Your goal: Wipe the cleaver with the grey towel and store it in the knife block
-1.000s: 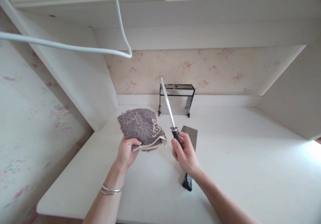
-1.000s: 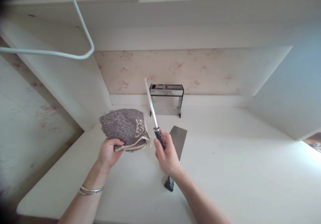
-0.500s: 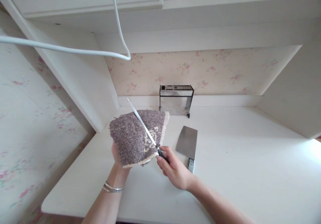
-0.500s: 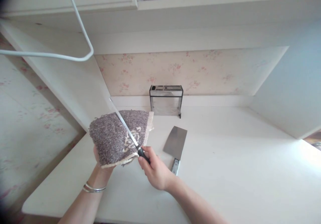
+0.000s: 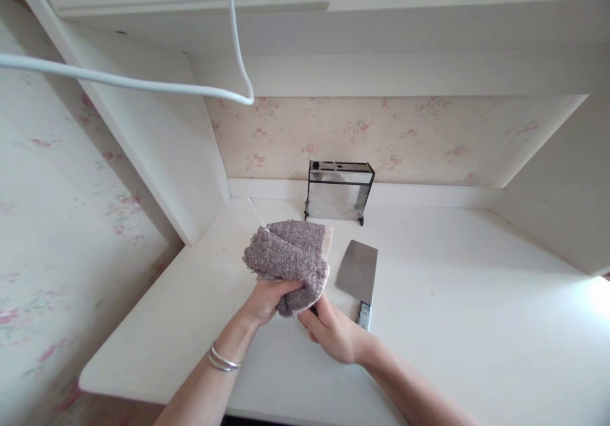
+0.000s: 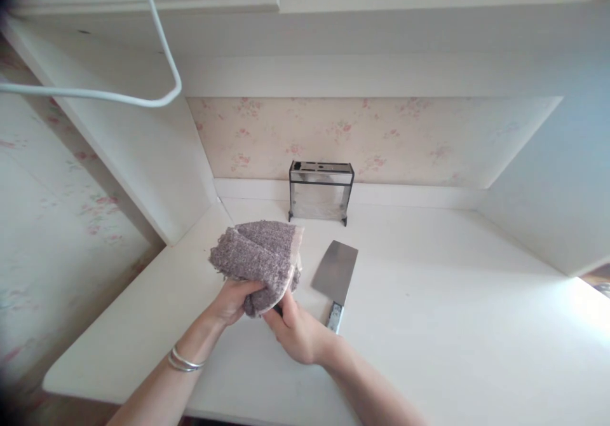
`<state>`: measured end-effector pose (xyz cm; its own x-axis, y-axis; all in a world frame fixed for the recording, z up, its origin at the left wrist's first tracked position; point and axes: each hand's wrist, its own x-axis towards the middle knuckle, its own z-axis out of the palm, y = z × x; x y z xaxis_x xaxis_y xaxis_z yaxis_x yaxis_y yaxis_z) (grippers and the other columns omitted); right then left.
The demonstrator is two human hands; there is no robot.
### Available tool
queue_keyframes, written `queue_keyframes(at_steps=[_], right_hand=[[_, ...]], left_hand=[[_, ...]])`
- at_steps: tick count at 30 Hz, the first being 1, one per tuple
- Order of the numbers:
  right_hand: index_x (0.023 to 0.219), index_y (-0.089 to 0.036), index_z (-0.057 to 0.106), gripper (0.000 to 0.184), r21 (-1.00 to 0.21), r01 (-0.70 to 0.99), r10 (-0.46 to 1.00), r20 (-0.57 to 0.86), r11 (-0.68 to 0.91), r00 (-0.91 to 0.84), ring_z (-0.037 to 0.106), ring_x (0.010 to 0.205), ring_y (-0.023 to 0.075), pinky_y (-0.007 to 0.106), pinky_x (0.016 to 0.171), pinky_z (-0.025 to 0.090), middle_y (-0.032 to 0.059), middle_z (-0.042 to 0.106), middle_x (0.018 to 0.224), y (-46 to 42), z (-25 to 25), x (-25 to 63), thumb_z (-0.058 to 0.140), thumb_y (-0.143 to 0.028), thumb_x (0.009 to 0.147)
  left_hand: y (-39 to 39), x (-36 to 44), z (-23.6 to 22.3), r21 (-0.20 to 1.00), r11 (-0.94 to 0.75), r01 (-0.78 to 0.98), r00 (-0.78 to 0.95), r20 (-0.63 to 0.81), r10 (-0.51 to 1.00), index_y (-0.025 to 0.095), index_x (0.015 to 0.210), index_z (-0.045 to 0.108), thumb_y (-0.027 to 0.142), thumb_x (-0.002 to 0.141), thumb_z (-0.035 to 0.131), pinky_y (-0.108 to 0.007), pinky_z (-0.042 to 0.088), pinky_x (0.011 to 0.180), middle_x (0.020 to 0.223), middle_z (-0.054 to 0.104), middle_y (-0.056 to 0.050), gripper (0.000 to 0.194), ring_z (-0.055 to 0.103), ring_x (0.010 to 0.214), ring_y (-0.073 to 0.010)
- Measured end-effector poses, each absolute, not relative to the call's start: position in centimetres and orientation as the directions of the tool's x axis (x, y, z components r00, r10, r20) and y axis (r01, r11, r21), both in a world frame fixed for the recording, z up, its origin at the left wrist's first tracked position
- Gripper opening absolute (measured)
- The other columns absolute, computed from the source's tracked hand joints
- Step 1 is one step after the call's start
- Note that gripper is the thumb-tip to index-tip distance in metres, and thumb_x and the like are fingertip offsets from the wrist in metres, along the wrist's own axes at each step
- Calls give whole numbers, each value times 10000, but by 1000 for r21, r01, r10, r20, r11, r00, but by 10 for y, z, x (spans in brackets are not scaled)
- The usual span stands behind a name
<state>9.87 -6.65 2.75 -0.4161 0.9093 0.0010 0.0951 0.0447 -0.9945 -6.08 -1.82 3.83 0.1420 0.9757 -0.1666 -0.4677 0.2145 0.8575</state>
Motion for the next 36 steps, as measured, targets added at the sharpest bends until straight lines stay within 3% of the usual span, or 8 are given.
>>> queue_keyframes(at_steps=[5,10,16,21,26,33,36], right_hand=[[1197,-253,383,296,-978,192,882,-21,79,-471,457,555,86,228,530,392,-39,499,762,-66,33,95,404,-420,953],[1108,-244,433,237,-974,216,915,-28,65,-402,418,568,90,213,508,348,-36,485,742,-63,39,90,418,-419,948],[1043,-241,460,217,-970,243,908,-107,-6,-404,389,562,88,208,497,322,-44,460,720,-78,45,96,434,-431,941],[1005,-218,486,256,-958,203,853,-273,-200,-446,338,523,60,199,471,273,-61,409,704,-106,51,120,459,-460,927],[1036,-205,535,301,-943,190,863,-328,-274,-384,283,488,44,203,438,195,-56,410,691,-125,63,149,525,-470,894],[1053,-224,591,402,-987,-2,987,-159,-159,-15,258,369,48,246,415,131,-6,497,623,-152,79,180,617,-537,803],[1031,-273,570,349,-978,-198,991,-84,-62,106,244,336,46,236,387,124,-7,521,608,-148,79,169,571,-554,824]], left_hand=[[-14,-53,44,836,89,-541,-34,-128,991,136,884,712,224,574,841,-382,534,847,880,743,-73,348,681,915,-268],[-7,-52,49,780,28,-625,-128,-137,982,144,970,688,268,632,820,-374,539,865,992,735,-84,384,682,953,-264],[1,-70,60,665,27,-746,-131,-187,974,148,1013,674,231,660,799,-362,555,874,1007,739,-86,383,700,927,-254],[10,-93,66,548,55,-834,-76,-213,974,115,980,688,265,770,695,-369,548,906,887,756,-96,259,704,919,-261],[12,-100,69,514,7,-858,-103,-185,977,116,1049,673,217,801,661,-369,525,939,903,755,-87,267,700,936,-239],[11,-118,81,429,-59,-901,-105,-85,991,284,1111,659,362,908,510,-470,448,1007,974,750,22,263,648,1057,-206],[6,-115,77,427,29,-904,-31,-133,991,250,1025,688,360,859,564,-478,444,1000,896,753,-5,234,645,1055,-234]])
